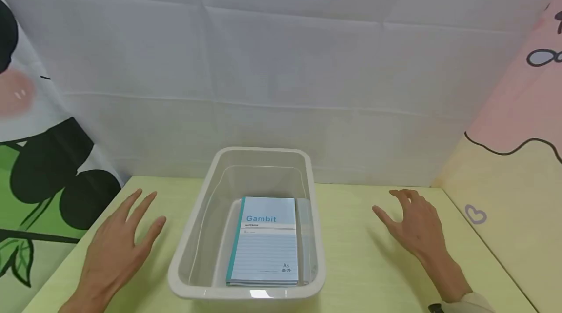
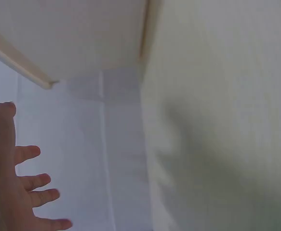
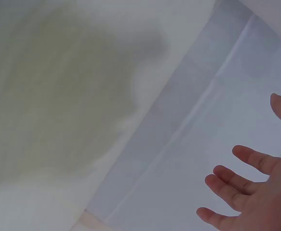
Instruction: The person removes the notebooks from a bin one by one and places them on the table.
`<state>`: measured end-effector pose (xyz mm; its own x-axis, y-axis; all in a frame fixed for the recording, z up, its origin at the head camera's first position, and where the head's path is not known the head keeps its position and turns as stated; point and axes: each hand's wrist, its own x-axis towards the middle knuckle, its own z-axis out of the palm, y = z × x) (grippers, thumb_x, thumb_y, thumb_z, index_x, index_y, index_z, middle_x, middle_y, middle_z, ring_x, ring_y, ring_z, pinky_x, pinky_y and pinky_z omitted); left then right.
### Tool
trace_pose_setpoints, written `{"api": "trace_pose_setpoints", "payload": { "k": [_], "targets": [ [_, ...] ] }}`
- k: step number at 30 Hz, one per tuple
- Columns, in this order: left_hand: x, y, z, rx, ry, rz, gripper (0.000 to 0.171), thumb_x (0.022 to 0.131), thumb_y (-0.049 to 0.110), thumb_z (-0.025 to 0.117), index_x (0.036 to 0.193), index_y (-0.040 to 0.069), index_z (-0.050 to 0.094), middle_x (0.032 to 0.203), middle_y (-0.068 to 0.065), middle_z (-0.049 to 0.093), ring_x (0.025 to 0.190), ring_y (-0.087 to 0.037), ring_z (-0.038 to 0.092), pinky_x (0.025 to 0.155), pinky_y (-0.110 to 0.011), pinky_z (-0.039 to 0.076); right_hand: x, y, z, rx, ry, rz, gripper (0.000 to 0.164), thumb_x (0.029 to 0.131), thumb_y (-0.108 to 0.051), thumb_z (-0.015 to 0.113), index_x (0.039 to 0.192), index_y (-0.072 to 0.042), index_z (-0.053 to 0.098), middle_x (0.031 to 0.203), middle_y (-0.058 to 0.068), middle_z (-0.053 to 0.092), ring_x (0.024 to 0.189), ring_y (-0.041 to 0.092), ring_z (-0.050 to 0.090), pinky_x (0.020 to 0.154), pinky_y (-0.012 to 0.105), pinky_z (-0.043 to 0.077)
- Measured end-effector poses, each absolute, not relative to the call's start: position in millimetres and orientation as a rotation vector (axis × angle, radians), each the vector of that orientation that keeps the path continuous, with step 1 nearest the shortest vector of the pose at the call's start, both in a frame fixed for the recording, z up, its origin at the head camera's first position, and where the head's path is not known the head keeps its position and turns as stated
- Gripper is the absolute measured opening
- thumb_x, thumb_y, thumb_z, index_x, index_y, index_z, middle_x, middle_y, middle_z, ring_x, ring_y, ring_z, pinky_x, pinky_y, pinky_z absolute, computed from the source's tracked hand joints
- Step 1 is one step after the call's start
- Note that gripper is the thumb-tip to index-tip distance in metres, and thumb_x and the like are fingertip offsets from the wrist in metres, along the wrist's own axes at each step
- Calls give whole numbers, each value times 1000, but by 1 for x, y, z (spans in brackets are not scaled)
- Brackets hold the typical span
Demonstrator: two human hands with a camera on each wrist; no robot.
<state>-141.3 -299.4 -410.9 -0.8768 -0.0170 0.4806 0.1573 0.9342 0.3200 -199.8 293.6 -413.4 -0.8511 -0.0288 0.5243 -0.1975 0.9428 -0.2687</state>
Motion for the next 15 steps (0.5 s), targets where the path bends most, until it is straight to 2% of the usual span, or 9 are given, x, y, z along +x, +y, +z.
{"api": "trace_pose_setpoints", "payload": {
  "k": [3,5,7,9,12,13,15],
  "targets": [
    [-133,-286,-396,-86,-2607,-610,61,104,44,59,161,32,40,165,-13,40,132,-52,52,84,-72,42,-203,285,-405,195,-2544,432,55,91,-49,75,124,-5,69,123,22,67,100,46,66,89,62,49],
    [-127,-277,-388,-94,-2600,-685,58,105,41,58,160,36,40,163,-9,43,134,-46,53,83,-71,44,-205,279,-400,213,-2541,430,54,91,-48,75,123,-5,69,122,22,67,98,45,67,84,61,51],
    [-121,-268,-381,-118,-2582,-737,56,106,38,58,159,39,41,160,-5,47,134,-33,54,90,-58,48,-206,274,-395,221,-2550,443,53,92,-47,74,123,-5,69,124,21,67,99,45,68,86,61,51],
    [-116,-259,-375,-152,-2566,-789,54,106,35,58,157,41,42,156,-1,51,133,-16,53,96,-37,49,-207,269,-392,232,-2554,453,52,93,-46,74,123,-4,69,124,21,66,100,44,68,87,61,51],
    [-109,-249,-368,-209,-2554,-874,54,106,31,59,156,43,42,153,3,53,125,9,49,90,-9,41,-209,262,-388,250,-2557,469,51,94,-45,73,123,-4,69,125,20,66,102,44,68,90,62,50],
    [-107,-246,-366,-227,-2553,-909,55,106,30,59,156,44,42,153,4,52,125,15,46,90,-4,39,-210,259,-387,257,-2557,476,50,94,-45,73,123,-4,69,125,20,66,103,44,67,91,62,50],
    [-104,-241,-363,-252,-2556,-953,56,106,27,60,156,44,41,154,5,51,124,20,45,90,-3,41,-212,255,-383,274,-2554,484,50,94,-44,73,123,-4,69,125,20,67,103,44,67,91,62,50]
  ]
}}
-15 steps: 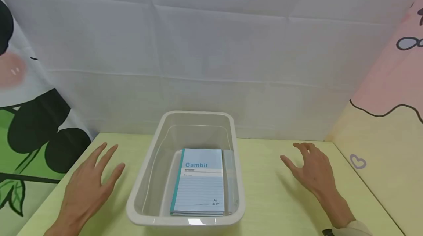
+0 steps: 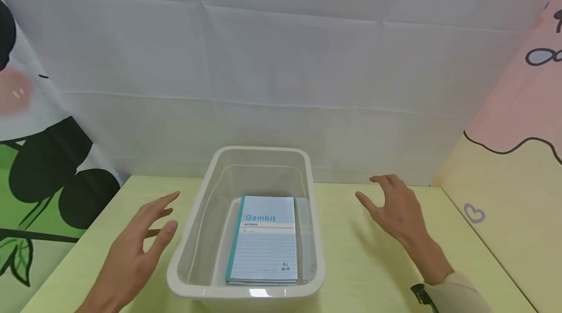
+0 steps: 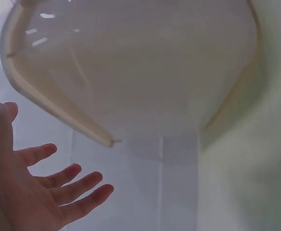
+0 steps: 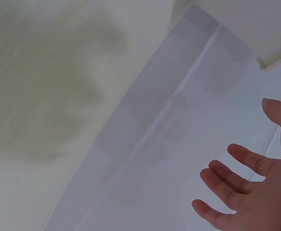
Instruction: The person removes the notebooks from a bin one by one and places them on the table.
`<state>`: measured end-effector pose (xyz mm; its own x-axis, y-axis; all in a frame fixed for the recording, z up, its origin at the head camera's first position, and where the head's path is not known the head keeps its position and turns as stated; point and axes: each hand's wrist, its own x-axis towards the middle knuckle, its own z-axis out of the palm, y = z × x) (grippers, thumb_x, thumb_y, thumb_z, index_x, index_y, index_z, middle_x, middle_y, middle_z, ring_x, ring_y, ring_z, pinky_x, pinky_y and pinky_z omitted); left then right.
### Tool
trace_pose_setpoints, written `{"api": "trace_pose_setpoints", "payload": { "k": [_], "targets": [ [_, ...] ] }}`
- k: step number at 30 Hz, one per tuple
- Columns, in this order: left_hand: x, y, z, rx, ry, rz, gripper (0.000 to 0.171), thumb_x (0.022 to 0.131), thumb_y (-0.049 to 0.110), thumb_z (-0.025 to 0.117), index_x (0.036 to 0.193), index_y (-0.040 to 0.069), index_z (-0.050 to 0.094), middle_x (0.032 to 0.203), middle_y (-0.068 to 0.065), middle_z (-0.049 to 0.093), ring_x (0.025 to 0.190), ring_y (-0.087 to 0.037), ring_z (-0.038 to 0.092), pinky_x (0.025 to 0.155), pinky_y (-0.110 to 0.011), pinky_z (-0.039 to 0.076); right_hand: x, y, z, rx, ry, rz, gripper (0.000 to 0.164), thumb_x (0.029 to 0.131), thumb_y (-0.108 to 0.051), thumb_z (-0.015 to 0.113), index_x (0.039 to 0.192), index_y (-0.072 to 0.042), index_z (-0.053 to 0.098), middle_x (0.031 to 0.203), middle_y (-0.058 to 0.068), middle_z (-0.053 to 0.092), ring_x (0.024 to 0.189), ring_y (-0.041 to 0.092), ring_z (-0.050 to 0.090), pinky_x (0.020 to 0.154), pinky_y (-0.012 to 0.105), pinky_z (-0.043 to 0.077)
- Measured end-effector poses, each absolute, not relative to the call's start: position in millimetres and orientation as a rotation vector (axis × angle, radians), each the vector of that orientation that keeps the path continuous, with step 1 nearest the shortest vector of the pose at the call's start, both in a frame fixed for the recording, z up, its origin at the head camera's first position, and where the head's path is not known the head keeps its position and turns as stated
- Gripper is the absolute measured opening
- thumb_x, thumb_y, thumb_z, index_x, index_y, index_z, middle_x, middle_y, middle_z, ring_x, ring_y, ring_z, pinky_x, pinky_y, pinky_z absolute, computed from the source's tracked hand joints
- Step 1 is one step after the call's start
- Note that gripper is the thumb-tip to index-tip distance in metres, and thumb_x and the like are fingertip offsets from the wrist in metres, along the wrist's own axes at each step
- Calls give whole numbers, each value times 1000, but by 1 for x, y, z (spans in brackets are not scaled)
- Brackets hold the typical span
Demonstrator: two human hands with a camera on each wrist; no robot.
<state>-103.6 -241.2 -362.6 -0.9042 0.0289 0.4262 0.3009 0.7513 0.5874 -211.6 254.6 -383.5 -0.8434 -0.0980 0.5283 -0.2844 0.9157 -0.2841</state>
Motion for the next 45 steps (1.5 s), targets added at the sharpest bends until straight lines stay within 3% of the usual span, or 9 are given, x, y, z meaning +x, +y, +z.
{"api": "trace_pose_setpoints", "payload": {
  "k": [11,15,19,24,27,31,35,40,45],
  "targets": [
    [-86,-221,-358,-290,-2632,-1050,60,106,25,58,158,47,36,156,11,48,123,21,49,82,-27,59,-216,230,-366,313,-2585,525,48,95,-44,73,125,-6,69,128,18,67,110,44,67,87,57,54],
    [-81,-215,-359,-273,-2663,-1078,62,106,28,60,159,47,34,156,9,48,125,-8,65,79,-27,59,-218,220,-360,311,-2627,552,49,96,-45,71,128,-8,68,130,17,66,113,43,66,90,57,53],
    [-79,-211,-360,-206,-2716,-1056,66,104,35,62,160,48,31,160,4,45,126,-35,65,78,-29,58,-219,211,-358,316,-2649,568,49,96,-45,72,129,-9,68,132,16,65,115,43,65,93,58,52],
    [-75,-206,-362,-143,-2749,-1027,73,99,42,67,160,50,27,163,5,42,125,-33,64,75,-30,58,-222,202,-354,344,-2646,578,49,95,-45,72,128,-9,68,130,16,66,116,41,65,97,60,51],
    [-72,-204,-364,-135,-2739,-989,79,96,43,71,161,50,27,161,8,43,118,-14,64,74,-28,58,-223,197,-349,358,-2650,590,50,96,-47,71,128,-9,68,131,15,66,117,41,65,97,59,51],
    [-71,-201,-364,-93,-2782,-953,86,92,49,74,161,51,23,160,9,43,107,-7,60,74,-27,56,-224,189,-342,369,-2668,606,52,96,-49,70,130,-10,67,132,13,65,117,41,65,97,58,51],
    [-71,-199,-361,5,-2919,-963,95,90,61,71,164,48,13,160,-2,43,107,-23,63,73,-36,57,-226,181,-335,382,-2673,621,52,96,-49,70,130,-10,67,132,13,65,120,39,64,102,61,48],
    [-71,-198,-362,82,-3059,-968,111,83,72,72,165,46,3,158,-9,45,108,-27,65,78,-52,61,-228,171,-327,402,-2684,649,53,96,-48,70,133,-10,66,134,14,64,122,39,62,105,61,46],
    [-71,-196,-364,103,-3076,-956,121,76,77,76,166,45,1,155,-11,50,110,-28,66,81,-55,61,-231,162,-320,413,-2699,674,54,97,-49,70,134,-11,65,138,14,62,125,40,61,106,61,47]
  ]
}}
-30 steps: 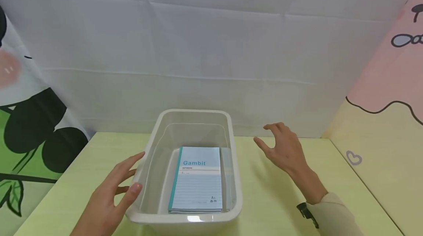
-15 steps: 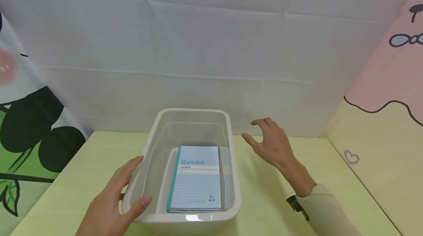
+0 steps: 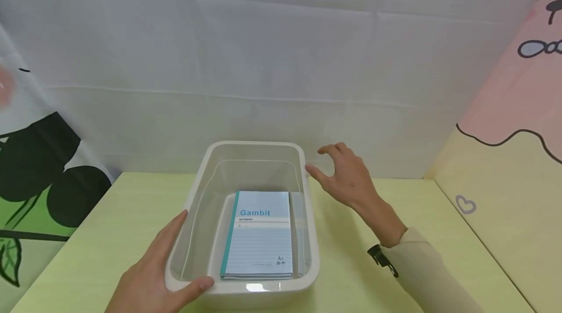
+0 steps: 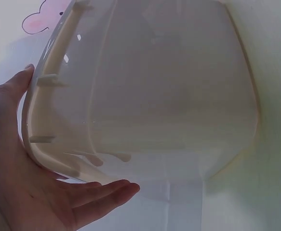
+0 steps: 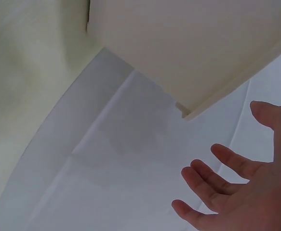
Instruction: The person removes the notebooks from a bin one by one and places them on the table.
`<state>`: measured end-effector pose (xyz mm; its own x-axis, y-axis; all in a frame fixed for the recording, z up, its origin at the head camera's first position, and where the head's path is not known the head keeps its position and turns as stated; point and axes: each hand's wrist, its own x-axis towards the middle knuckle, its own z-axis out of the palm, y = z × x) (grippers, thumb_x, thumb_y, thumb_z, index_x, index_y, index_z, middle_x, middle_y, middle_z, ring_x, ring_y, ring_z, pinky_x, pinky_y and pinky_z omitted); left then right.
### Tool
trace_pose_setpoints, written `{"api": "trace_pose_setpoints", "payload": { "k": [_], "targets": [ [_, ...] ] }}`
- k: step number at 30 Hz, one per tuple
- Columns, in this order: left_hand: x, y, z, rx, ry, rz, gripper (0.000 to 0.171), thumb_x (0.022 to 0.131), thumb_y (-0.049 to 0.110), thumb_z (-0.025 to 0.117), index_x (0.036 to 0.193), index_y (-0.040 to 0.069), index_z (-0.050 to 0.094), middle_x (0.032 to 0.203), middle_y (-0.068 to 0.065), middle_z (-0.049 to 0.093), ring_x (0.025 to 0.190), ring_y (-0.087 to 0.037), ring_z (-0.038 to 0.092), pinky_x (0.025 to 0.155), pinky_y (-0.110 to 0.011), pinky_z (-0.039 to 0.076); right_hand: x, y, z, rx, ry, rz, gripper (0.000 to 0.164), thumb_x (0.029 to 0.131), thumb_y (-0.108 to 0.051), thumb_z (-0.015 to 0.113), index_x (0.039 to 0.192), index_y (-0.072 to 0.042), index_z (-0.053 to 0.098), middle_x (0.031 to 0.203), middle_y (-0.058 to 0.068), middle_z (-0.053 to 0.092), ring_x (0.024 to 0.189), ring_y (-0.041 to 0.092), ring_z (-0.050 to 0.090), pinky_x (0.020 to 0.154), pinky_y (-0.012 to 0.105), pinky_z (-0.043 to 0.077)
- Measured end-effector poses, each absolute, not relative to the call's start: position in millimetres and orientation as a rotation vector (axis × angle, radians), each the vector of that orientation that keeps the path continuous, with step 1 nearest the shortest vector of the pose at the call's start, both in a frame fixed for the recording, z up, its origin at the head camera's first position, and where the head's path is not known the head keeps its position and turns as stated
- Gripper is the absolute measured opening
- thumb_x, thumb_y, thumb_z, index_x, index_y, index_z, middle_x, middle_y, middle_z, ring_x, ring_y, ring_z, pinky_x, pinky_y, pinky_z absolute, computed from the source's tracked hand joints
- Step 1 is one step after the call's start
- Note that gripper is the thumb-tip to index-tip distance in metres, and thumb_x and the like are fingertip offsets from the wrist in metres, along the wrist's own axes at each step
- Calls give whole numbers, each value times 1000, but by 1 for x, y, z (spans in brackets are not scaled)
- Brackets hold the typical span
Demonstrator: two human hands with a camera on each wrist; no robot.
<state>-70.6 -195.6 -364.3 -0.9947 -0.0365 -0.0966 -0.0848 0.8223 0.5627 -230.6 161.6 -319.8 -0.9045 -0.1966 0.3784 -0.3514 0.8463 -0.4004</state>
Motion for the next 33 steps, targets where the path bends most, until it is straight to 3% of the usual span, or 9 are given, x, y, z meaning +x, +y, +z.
{"api": "trace_pose_setpoints", "payload": {
  "k": [6,14,27,33],
  "targets": [
    [-72,-194,-367,-87,2913,980,123,76,72,80,167,42,2,148,-14,58,109,-26,66,82,-53,61,-232,152,-311,412,-2719,693,56,97,-52,68,136,-12,63,140,14,60,127,39,60,109,60,45],
    [-72,-194,-372,-12,2944,1074,121,78,58,85,168,37,6,139,-14,64,105,-23,66,77,-38,56,-234,137,-296,439,-2731,696,57,97,-53,67,136,-12,63,139,13,59,124,39,60,106,58,47],
    [-71,-189,-370,-77,2822,1241,116,82,56,83,166,44,4,148,-15,57,109,-25,65,83,-46,63,-242,102,-272,481,-2804,623,64,97,-57,64,141,-11,59,142,13,56,121,35,60,104,52,50],
    [-71,-190,-373,-45,2902,1205,116,82,52,85,167,42,6,142,-13,62,106,-22,65,75,-29,57,-244,77,-258,510,-2831,572,69,97,-59,62,146,-10,55,146,14,53,127,35,58,112,53,46]
  ]
}}
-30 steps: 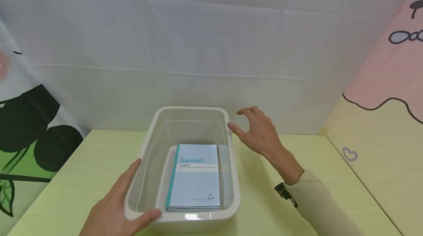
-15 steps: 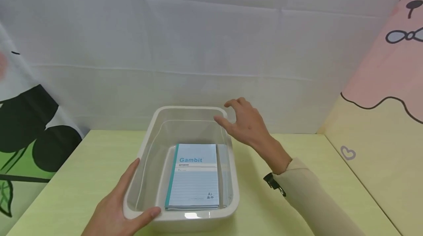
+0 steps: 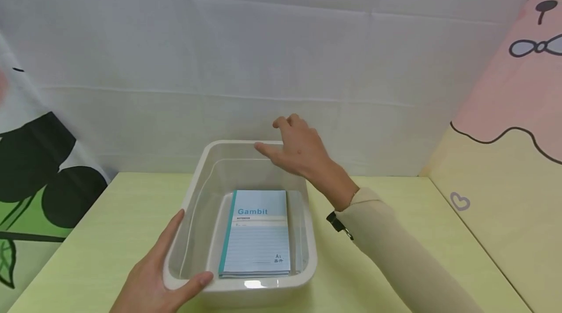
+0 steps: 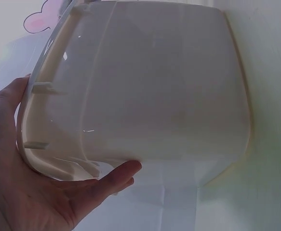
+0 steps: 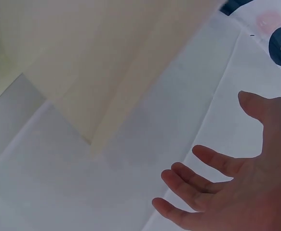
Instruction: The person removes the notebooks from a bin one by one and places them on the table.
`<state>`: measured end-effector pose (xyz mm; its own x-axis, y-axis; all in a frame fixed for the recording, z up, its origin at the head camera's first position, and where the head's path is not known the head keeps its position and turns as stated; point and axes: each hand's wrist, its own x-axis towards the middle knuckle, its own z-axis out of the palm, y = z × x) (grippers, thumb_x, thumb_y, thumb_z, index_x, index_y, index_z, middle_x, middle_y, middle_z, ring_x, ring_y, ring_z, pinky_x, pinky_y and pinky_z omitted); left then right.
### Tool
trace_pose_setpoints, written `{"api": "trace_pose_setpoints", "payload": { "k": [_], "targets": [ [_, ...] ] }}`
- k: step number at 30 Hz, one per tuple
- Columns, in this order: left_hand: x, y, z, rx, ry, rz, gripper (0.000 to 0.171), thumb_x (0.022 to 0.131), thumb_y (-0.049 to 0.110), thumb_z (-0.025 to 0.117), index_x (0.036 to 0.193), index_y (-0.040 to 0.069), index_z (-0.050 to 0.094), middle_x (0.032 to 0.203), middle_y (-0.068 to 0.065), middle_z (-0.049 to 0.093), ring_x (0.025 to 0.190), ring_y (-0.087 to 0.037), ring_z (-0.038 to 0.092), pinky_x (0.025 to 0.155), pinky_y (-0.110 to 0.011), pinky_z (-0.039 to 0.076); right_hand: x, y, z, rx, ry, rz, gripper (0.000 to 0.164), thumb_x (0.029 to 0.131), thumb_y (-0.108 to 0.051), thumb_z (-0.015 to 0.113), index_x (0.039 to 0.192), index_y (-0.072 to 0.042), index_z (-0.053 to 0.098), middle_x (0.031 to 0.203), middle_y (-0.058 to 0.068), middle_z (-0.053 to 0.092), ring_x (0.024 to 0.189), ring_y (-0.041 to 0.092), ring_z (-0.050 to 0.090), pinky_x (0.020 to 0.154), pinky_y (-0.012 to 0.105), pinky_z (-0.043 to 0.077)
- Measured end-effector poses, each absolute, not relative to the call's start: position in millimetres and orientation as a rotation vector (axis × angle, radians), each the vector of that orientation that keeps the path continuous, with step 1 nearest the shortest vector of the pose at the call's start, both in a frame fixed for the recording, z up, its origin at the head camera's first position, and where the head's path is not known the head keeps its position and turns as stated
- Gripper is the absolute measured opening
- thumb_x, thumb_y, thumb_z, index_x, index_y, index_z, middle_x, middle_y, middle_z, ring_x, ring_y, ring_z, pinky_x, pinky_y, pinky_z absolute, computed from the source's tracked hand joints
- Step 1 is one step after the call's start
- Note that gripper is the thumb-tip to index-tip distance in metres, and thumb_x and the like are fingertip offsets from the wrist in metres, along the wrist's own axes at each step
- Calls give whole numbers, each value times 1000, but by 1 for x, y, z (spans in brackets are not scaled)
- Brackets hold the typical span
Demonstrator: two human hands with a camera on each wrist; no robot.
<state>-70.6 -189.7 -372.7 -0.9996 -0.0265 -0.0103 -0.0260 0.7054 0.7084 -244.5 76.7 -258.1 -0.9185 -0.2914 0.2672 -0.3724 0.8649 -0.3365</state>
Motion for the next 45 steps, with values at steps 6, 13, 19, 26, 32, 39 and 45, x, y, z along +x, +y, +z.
{"api": "trace_pose_setpoints", "payload": {
  "k": [6,13,19,26,32,39,45],
  "targets": [
    [-71,-190,-374,51,-2890,-1204,116,82,53,84,167,40,7,144,-13,60,108,-23,65,76,-28,56,-243,52,-247,533,-2811,452,75,96,-65,60,149,-12,52,151,11,50,138,32,50,118,54,38],
    [-71,-192,-372,55,-2894,-1163,116,82,56,83,168,39,5,148,-14,57,111,-25,63,80,-36,56,-241,26,-230,550,-2814,263,83,97,-73,50,156,-14,43,158,12,44,145,32,44,117,54,38],
    [-72,-192,-371,55,-2893,-1176,116,82,58,82,167,40,5,150,-14,55,113,-27,63,84,-41,58,-243,10,-223,532,-2870,219,88,97,-76,46,161,-16,35,162,14,37,148,32,40,118,56,36],
    [-72,-191,-374,-17,-2815,-1134,116,81,53,85,167,40,9,146,-14,59,110,-26,64,79,-39,56,-247,-9,-222,507,-2911,241,85,98,-74,47,163,-22,30,165,12,34,150,31,38,118,56,37],
    [-73,-191,-375,-30,-2800,-1139,114,82,52,85,167,39,10,143,-14,61,108,-26,64,78,-42,56,-247,-29,-230,458,-2930,284,85,98,-73,49,161,-21,30,157,9,40,141,29,44,114,53,40],
    [-72,-191,-376,-89,-2746,-1124,114,81,48,86,167,40,12,137,-14,65,103,-25,65,75,-42,54,-245,-41,-258,407,-3005,170,83,100,-70,45,159,-13,32,152,12,44,138,32,47,111,57,44],
    [-70,-190,-379,-65,-2741,-1100,115,78,48,88,167,41,14,132,-14,67,98,-23,64,72,-39,53,-247,-46,-287,362,-3058,125,72,105,-61,38,158,-13,32,149,15,46,135,37,49,109,62,46]
  ]
}}
